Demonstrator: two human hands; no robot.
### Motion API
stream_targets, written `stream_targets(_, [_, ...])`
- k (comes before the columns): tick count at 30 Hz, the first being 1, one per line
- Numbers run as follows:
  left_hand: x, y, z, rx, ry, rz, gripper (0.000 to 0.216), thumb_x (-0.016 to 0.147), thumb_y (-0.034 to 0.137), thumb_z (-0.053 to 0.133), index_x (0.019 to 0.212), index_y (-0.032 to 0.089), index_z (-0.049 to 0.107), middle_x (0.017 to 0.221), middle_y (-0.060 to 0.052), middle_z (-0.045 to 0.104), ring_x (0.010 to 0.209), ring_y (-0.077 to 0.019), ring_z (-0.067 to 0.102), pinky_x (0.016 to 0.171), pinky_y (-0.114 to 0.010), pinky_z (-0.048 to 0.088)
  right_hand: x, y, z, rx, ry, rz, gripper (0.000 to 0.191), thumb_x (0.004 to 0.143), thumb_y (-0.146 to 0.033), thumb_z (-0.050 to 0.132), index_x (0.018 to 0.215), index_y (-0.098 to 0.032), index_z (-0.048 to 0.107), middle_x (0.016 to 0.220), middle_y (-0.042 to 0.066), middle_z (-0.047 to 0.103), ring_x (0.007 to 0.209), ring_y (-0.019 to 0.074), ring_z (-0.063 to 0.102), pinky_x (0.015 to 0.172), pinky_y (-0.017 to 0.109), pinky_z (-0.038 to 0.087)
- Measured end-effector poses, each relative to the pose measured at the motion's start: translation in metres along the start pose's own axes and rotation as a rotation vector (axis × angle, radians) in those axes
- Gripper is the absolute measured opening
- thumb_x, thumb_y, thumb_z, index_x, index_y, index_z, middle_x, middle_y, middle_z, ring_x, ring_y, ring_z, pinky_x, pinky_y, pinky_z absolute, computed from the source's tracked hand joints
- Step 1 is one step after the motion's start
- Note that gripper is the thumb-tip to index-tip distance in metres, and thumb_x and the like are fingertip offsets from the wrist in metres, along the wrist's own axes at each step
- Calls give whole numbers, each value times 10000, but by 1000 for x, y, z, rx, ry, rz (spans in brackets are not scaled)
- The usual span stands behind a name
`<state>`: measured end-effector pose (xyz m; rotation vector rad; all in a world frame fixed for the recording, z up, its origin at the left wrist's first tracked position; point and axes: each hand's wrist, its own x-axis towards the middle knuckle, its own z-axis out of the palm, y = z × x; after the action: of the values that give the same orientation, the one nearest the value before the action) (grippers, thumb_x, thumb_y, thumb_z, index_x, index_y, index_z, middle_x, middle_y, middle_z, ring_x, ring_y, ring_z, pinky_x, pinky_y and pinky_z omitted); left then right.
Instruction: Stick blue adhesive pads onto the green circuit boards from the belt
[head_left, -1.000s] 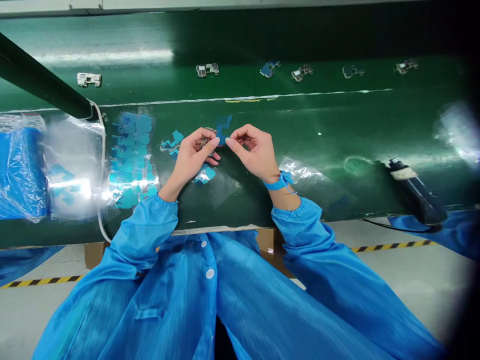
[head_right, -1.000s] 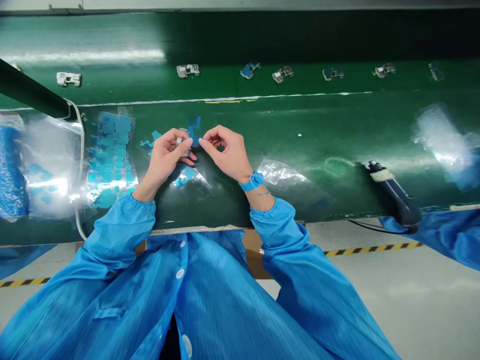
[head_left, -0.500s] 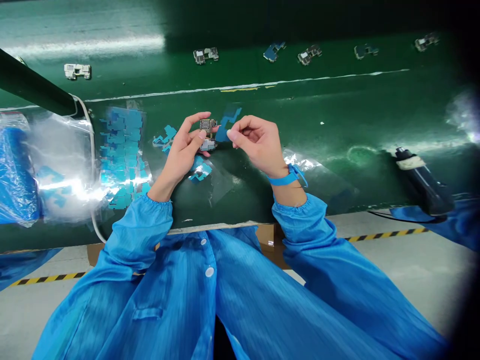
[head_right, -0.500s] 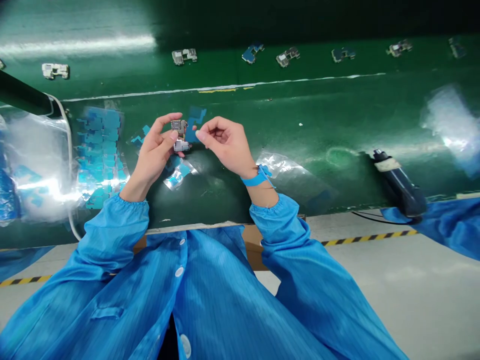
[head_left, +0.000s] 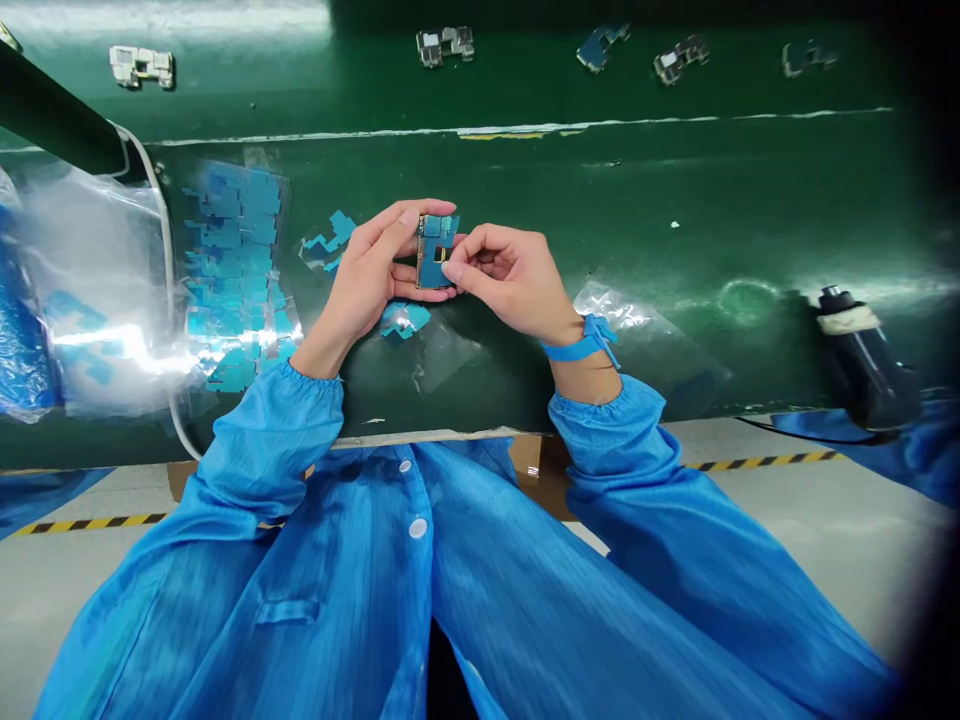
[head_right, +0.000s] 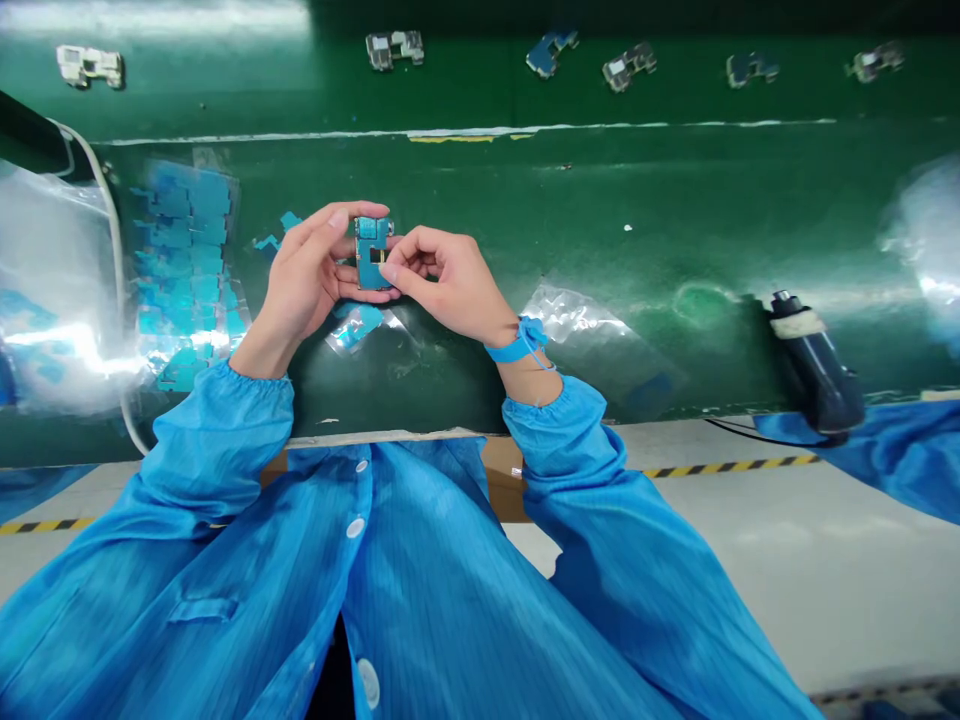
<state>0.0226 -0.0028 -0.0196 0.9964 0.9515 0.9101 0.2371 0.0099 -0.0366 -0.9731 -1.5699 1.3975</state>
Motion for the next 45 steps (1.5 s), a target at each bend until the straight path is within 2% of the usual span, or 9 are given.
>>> stream_targets(6, [6,-7,-3,-75,-36,18,443,1117,573,605,1399,254,726,1271,-105,805,990,-281,858,842,-406,771,-1,2,0,-95,9,-4,624,860,-809,877,893,-208,713,910,51,694,804,166,662,739,332,636])
stream_targets(13, [7,-6,-3,-65,-32,5,440,1138,546,555,1430,252,703,1140,-85,826,970,-278,853,865,-429,772,-1,6,0,-125,47,28,661,820,-852,878,878,-225,675,925,69,677,1079,251,708,913,388,693])
stream_targets(19, [6,-6,-2,-110,-44,33,387,1144,502,560,1377,230,707,1186,-76,824,969,-275,856,818,-413,776,1,8,-2,-132,31,6,650,856,-842,857,878,-216,681,936,57,680,1002,220,695,975,411,694])
stream_targets(23, [5,-5,-1,-125,-50,47,392,1127,509,599,1363,217,712,1118,-83,831,940,-284,857,808,-418,777,1,9,-2,-126,28,-1,646,851,-829,869,868,-209,689,904,50,663,956,207,687,1017,437,687])
stream_targets(32, [6,-5,-2,-103,-37,37,440,1078,585,658,1340,240,737,1083,-93,825,928,-309,858,817,-448,776,0,10,-2,-141,45,1,664,831,-861,860,864,-219,693,900,49,674,867,189,663,951,409,689])
stream_targets(36, [5,-6,-3,-84,-38,12,466,1090,598,638,1381,243,718,1044,-90,824,983,-311,856,834,-433,773,-1,8,-1,-146,34,3,692,805,-887,862,878,-220,694,911,45,685,818,175,640,852,383,684])
stream_targets(39, [5,-6,-3,-74,-39,5,486,1099,615,618,1402,245,705,1043,-84,825,1004,-308,854,855,-434,772,-1,6,-1,-153,22,3,682,839,-880,841,886,-215,692,913,45,692,794,162,630,802,362,669])
stream_targets(42, [5,-6,-3,-94,-44,15,454,1104,588,625,1381,238,711,1082,-85,827,1001,-308,856,844,-439,774,-1,6,-1,-150,18,-3,658,868,-854,836,883,-214,688,908,46,691,794,161,635,791,354,661])
stream_targets(45, [5,-6,-2,-131,-55,52,411,1096,556,653,1336,235,745,1126,-85,830,916,-289,855,801,-438,778,-1,6,-2,-155,19,0,625,868,-816,866,888,-219,681,904,45,683,831,175,653,826,366,673])
